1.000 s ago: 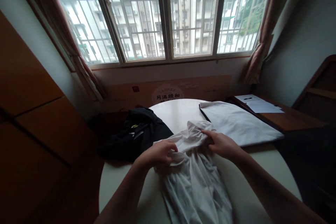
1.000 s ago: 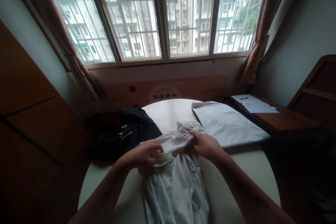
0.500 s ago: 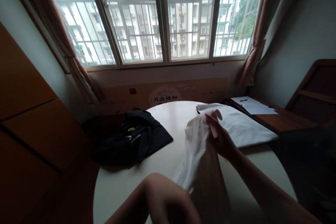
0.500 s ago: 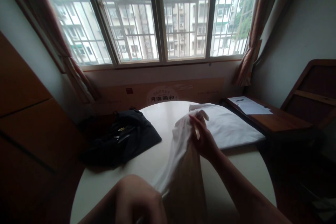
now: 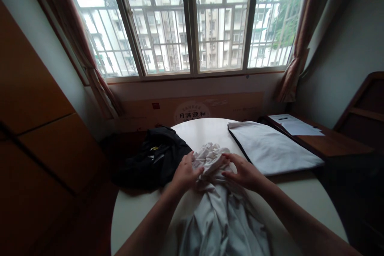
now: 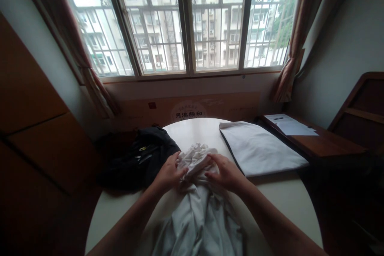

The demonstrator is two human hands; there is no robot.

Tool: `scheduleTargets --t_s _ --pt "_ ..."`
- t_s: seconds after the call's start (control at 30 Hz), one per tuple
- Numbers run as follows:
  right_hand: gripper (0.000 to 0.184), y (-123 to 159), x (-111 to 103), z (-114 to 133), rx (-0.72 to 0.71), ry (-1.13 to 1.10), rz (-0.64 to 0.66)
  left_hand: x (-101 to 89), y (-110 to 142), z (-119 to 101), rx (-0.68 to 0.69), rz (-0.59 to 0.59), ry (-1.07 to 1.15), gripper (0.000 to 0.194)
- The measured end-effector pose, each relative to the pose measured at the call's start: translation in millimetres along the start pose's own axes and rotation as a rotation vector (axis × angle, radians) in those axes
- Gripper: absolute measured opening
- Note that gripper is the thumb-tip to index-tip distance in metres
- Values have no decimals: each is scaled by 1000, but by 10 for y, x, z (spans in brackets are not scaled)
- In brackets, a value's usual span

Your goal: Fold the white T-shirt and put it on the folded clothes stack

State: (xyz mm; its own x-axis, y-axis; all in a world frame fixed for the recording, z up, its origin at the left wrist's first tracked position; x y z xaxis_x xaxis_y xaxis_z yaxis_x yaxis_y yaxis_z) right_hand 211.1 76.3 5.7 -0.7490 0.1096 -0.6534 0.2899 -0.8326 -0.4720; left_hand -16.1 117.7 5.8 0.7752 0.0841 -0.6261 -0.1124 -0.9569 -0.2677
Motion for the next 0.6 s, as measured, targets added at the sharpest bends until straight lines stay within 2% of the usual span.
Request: scheduleTargets --t_s 0.07,0.13,0.2,0.27,0.3,0.37,0.47,0.53,0.6 --pt "82 14 124 -93 48 35 27 77 2 109 -49 30 -11 72" --pt "85 20 257 -133 99 47 76 122 -7 152 -58 56 -12 63" --pt "69 9 333 -127 140 58 112 139 -25 133 -36 84 -13 43" --pt "41 -18 319 -88 155 83 125 91 -44 69 -1 76 -14 24" --pt "28 -36 263 -60 151 92 107 19 -54 28 15 36 -10 18" --pt "13 -68 32 6 127 83 -14 -237 -61 -52 43 -125 34 13" --pt "11 -21 -511 78 83 -3 -339 -771 3 -91 74 -469 192 12" --pt "8 95 -872 54 93 -70 -571 -1091 74 -29 79 -674 308 11" --pt "7 225 -1138 -20 122 -130 -755 -1302 115 96 50 -803 430 11"
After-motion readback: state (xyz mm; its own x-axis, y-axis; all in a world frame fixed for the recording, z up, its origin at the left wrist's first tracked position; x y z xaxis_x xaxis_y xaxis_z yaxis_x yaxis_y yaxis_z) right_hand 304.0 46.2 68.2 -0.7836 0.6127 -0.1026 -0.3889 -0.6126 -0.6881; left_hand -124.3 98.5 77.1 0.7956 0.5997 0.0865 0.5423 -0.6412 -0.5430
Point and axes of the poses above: each hand's wrist, its own y-axis away from the middle knuckle, its own x-axis out of the palm, z = x × y, the point moved 9 cm from there along -y, towards the middle knuckle, and after that the axes turned 1 degree about -z, right-handed, at the moved point
